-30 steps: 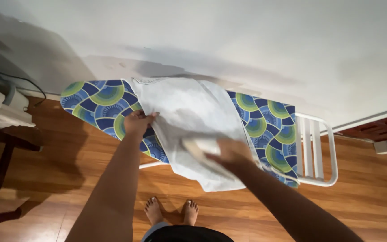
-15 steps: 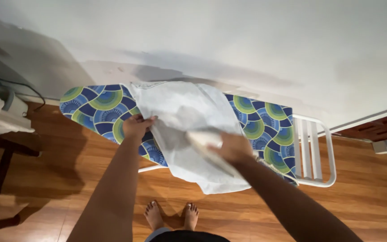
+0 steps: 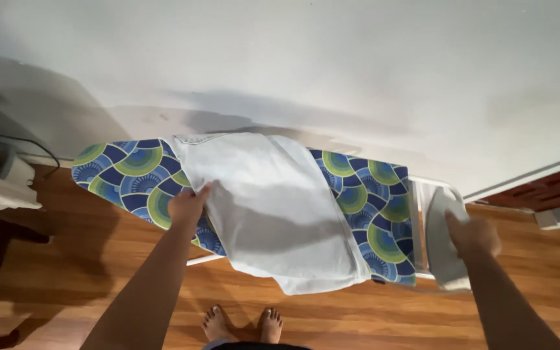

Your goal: Ironing a pair of denim pants on an ironing board.

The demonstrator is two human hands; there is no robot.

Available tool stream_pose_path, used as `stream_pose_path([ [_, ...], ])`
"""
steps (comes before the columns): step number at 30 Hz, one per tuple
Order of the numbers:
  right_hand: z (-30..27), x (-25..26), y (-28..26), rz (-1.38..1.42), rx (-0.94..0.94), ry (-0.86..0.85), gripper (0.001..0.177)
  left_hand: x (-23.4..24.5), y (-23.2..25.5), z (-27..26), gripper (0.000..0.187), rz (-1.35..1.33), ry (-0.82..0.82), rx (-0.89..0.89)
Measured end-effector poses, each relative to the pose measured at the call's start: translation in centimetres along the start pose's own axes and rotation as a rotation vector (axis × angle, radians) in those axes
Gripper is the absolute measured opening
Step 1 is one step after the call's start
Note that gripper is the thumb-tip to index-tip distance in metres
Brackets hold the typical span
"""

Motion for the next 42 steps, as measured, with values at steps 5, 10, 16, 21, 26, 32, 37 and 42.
stream_pose_path([
  [5, 4.4, -2.3, 1.7, -0.156, -0.047, -0.002, 0.086, -2.2, -1.5, -2.7, 0.066, -0.060, -0.208, 0.119],
  [10, 5.1, -2.2, 0.1, -0.164, -0.057, 0.051, 0.084, -4.4, -2.6, -4.2, 0.074, -0.409, -0.370, 0.185],
  [16, -11.7, -2.1, -14.3, -0.392, 0.564, 0.037, 0.052, -3.8, 0.5, -8.8, 0.073, -0.451, -0.329, 0.148],
  [21, -14.8, -11.2, -18.4, 0.395, 0.576, -0.174, 0.055, -4.0, 0.5, -10.3, 0.063, -0.296, -0.200, -0.013],
  [26, -15.8, -9.1, -17.9, 0.600, 0.570, -0.219, 0.052, -2.1, 7.3, -9.6, 0.045, -0.469, -0.095, -0.336],
  [32, -14.9, -4.4, -21.9, 1.088, 0.587, -0.201, 0.044, -0.4, 14.9, -1.1, 0.024, -0.464, -0.173, -0.377],
  [37, -14.7, 1.8, -25.6, 1.467, 0.566, -0.304, 0.039, -0.4, 20.9, 3.1, 0.035, -0.782, -0.357, -0.322],
  [42, -13.1, 5.9, -27.0, 1.569, 0.567, -0.320, 0.034, 0.1, 27.5, 2.6, 0.040, -0.758, -0.386, -0.304],
])
Point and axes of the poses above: each hand's wrist, its own z-axis towards the middle knuckle, its own x-axis out of the back of the hand, y = z × x, the point moved 5 cm from there along z, towards the middle knuckle, and after that the axes turned 3 degrees about -x, right-handed, at the moved point
